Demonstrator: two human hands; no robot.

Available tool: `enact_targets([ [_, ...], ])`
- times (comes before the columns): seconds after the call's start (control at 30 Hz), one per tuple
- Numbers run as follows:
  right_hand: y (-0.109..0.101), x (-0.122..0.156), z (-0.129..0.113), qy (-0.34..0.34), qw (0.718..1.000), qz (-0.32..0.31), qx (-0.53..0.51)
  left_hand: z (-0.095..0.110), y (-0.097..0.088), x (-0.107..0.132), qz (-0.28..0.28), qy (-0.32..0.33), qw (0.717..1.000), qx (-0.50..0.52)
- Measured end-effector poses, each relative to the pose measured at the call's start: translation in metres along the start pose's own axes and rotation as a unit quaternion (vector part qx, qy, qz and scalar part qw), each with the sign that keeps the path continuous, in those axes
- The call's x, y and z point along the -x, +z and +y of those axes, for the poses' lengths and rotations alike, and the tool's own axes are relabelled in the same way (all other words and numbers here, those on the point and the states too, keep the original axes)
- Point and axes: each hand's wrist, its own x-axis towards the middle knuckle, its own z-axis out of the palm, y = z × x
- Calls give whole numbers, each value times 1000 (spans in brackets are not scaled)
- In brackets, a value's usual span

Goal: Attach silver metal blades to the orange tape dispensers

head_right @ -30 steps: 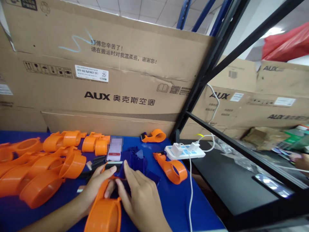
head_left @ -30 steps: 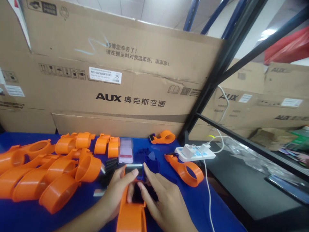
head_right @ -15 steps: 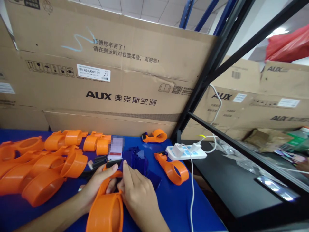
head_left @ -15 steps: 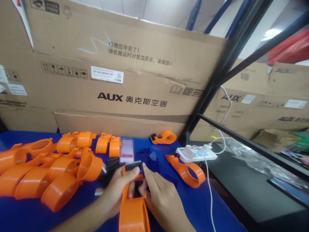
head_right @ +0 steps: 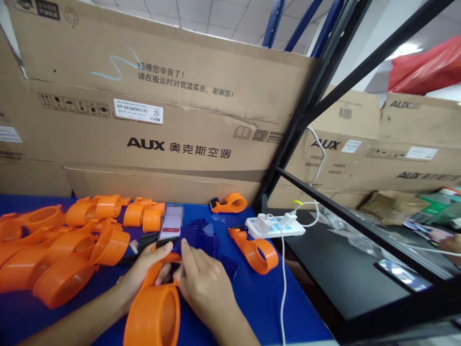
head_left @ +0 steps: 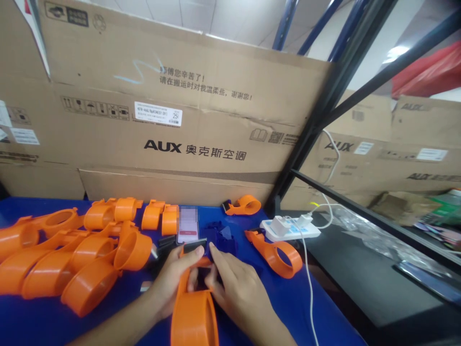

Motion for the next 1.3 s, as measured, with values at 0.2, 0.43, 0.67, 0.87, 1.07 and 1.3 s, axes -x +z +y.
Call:
enact_targets([
  [0.2,-16,-9,2,26,997,-10,-76,-6,-6,0,23,57,996,-64],
  [0.43,-13,-7,1,27,996,7,-81,-9,-14,-1,-24,85,985,-145],
  [0.67,-22,-16,38,252,958,22,-138,-2,-14,-2,-64,60,993,-84],
  [0.87,-16,-13,88,374,914,-134,88,2,-10,-4,-33,79,989,-120],
  [1.07,-4,-3,100,381,884,-247,112,5,-7,-5,-11,67,992,-106],
  [1.3,-12,-14,82,375,898,-201,111,3,-9,-9,9,59,994,-86],
])
